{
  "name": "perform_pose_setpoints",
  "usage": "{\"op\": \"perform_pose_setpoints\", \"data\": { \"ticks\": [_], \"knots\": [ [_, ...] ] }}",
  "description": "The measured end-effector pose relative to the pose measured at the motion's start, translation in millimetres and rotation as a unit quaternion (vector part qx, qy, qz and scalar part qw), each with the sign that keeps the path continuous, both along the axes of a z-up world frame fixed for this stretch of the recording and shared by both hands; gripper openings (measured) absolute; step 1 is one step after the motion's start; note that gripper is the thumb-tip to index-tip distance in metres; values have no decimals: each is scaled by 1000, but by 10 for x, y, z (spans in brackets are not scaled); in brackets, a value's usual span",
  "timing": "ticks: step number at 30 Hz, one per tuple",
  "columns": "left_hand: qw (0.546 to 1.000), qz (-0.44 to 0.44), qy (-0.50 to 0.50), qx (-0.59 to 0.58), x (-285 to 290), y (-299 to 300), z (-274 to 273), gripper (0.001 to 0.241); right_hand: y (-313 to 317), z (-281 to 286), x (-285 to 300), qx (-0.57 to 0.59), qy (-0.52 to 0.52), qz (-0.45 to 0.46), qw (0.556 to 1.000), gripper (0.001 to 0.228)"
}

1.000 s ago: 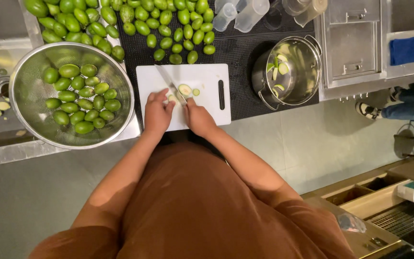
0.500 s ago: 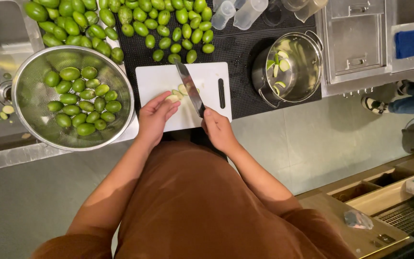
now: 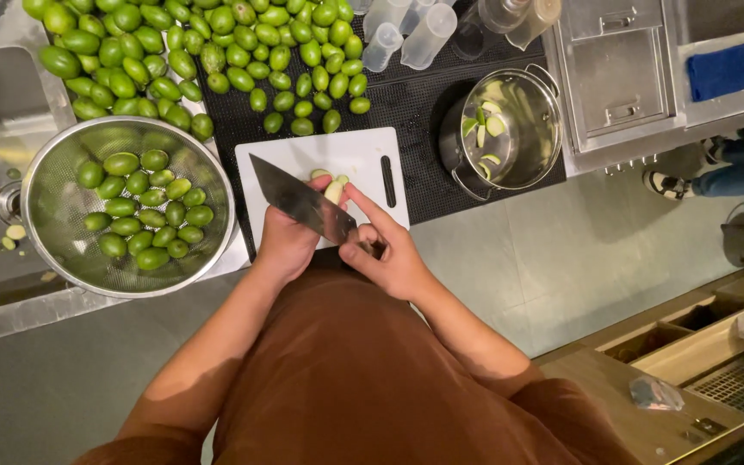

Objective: The person slices limes into wedges with a cleaver, holding each lime over a metal bowl and cutting it in hand, then dropping the wedges into the bowl. They take limes from a colander and a pile on the counter and repeat the cutting cycle, occasionally using a smaller knife on a cutting board.

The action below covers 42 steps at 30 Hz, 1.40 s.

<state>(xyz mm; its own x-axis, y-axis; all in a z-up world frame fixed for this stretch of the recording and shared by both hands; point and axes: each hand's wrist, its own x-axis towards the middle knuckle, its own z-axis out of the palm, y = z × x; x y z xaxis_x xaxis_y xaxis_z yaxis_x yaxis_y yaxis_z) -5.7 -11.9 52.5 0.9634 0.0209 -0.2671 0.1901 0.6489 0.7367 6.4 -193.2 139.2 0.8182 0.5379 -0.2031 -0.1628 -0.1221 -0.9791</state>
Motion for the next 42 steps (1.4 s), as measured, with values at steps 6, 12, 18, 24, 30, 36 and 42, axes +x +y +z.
{"op": "perform_pose_setpoints", "data": {
  "ticks": [6,12,18,24,30,36,42],
  "knots": [
    [998,-25,-21,-52,39,105,-91,53,-27,151,30,46,13,50,998,86],
    [997,-53,-48,13,126,138,79,44,-11,180,73,78,37,73,994,89],
    [984,-35,-85,150,194,190,284,34,17,184,69,79,34,57,995,87],
    [982,-43,-87,165,252,210,195,27,62,141,88,125,30,39,991,81],
    [966,-52,-91,238,247,207,157,20,58,82,104,95,-1,25,995,77],
    [992,-127,-10,-1,416,272,-282,25,116,161,157,83,-15,-10,996,79],
    [982,-95,-52,155,404,268,-96,20,112,101,41,107,-23,-25,994,81]
  ]
}}
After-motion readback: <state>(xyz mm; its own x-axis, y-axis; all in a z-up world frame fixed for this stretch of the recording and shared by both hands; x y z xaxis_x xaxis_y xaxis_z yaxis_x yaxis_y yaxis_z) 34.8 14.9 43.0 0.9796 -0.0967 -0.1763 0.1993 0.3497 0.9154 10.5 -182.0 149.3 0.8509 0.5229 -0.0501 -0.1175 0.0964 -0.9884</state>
